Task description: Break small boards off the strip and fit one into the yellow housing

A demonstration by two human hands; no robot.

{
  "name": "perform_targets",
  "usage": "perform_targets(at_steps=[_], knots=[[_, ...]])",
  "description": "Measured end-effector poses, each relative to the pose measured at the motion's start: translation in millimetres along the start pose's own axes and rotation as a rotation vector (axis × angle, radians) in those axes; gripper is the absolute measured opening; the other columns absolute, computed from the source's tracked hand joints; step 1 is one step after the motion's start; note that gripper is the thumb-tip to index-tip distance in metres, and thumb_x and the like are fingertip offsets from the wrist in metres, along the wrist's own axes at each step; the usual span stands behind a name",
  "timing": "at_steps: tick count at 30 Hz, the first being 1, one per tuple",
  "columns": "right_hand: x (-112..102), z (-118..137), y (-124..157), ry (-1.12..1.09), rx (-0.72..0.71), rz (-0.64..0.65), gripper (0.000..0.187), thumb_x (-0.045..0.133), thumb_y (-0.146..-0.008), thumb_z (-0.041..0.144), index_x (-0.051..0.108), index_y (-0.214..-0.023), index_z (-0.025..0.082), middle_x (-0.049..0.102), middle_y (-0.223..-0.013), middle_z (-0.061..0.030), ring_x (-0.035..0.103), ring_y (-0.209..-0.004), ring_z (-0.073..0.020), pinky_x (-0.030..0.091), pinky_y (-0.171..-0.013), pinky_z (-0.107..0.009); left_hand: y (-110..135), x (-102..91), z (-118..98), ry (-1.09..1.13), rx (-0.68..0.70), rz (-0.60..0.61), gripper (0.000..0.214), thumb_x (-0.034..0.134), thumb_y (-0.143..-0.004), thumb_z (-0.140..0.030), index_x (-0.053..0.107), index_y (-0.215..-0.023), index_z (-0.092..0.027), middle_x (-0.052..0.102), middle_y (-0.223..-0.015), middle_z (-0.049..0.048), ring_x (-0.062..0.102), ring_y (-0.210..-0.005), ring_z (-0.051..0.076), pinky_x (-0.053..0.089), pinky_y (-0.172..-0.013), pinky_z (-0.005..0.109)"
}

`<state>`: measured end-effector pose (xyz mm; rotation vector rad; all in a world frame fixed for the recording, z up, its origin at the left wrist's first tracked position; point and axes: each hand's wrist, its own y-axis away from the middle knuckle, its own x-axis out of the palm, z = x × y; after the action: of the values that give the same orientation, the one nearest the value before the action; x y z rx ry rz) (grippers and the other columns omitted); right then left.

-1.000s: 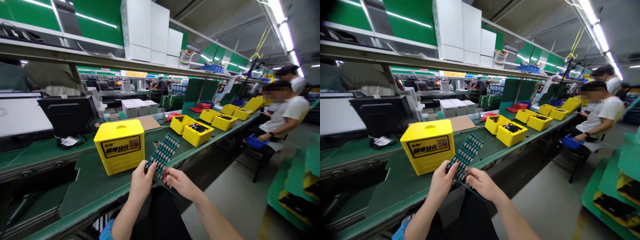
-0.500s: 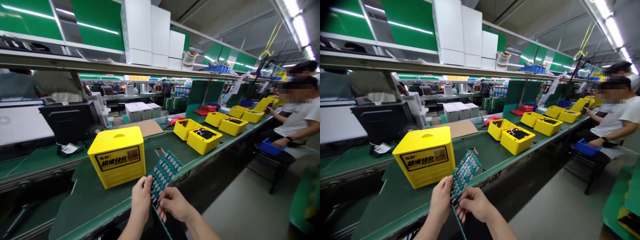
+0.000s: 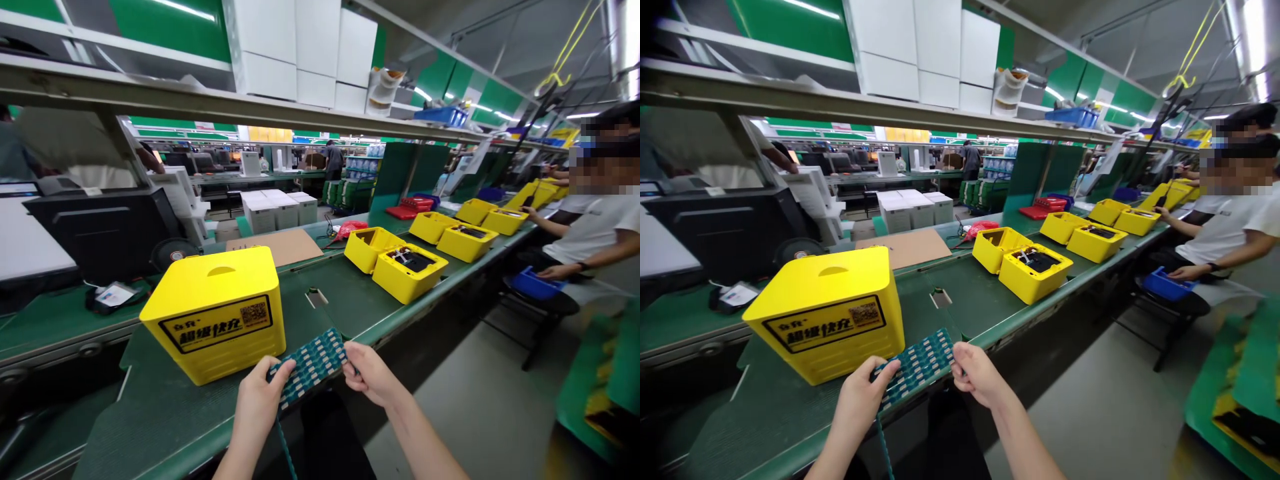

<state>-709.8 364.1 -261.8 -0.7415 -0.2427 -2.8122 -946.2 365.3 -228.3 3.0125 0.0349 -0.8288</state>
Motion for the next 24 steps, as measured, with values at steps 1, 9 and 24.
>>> perform_targets(at_steps=[1, 9, 24], knots=[[0, 0, -1, 0.083, 0.002, 0.008, 0.038, 0.061, -0.083, 0.047, 0.042, -0.072, 0.017, 0.035, -0.053, 0.0087, 0.021, -0.041, -0.0011, 0.011, -0.036, -0.015, -1, 0.7, 1, 0.02, -0.009, -0.026, 0.043, 0.055, -0.075, -0.064, 0.06, -0.077, -0.021, 0.058, -0.07, -0.0018, 0.051, -0.069, 0.017, 0.036, -0.066, 0.027], [12, -3, -7, 0.222, -0.108, -0.046, 0.04, 0.053, -0.087, 0.05, 0.033, -0.07, 0.02, 0.031, -0.053, 0.0104, 0.019, -0.04, -0.0015, 0.013, -0.036, -0.017, 12, 19.3, 1, 0.917, -0.361, 0.152, 0.054, 0.071, -0.072, -0.048, 0.055, -0.115, -0.019, 0.065, -0.094, 0.0052, 0.063, -0.078, 0.016, 0.052, -0.06, 0.023], [14, -2, 3, 0.128, -0.061, 0.148, 0.034, 0.062, -0.083, 0.043, 0.048, -0.072, 0.015, 0.039, -0.047, 0.0085, 0.024, -0.036, -0.0009, 0.016, -0.036, -0.018, 19, 8.3, 4, 0.926, -0.51, 0.166, 0.034, 0.075, -0.072, -0.028, 0.058, -0.097, -0.012, 0.066, -0.075, 0.0032, 0.061, -0.05, 0.01, 0.051, -0.039, 0.014]])
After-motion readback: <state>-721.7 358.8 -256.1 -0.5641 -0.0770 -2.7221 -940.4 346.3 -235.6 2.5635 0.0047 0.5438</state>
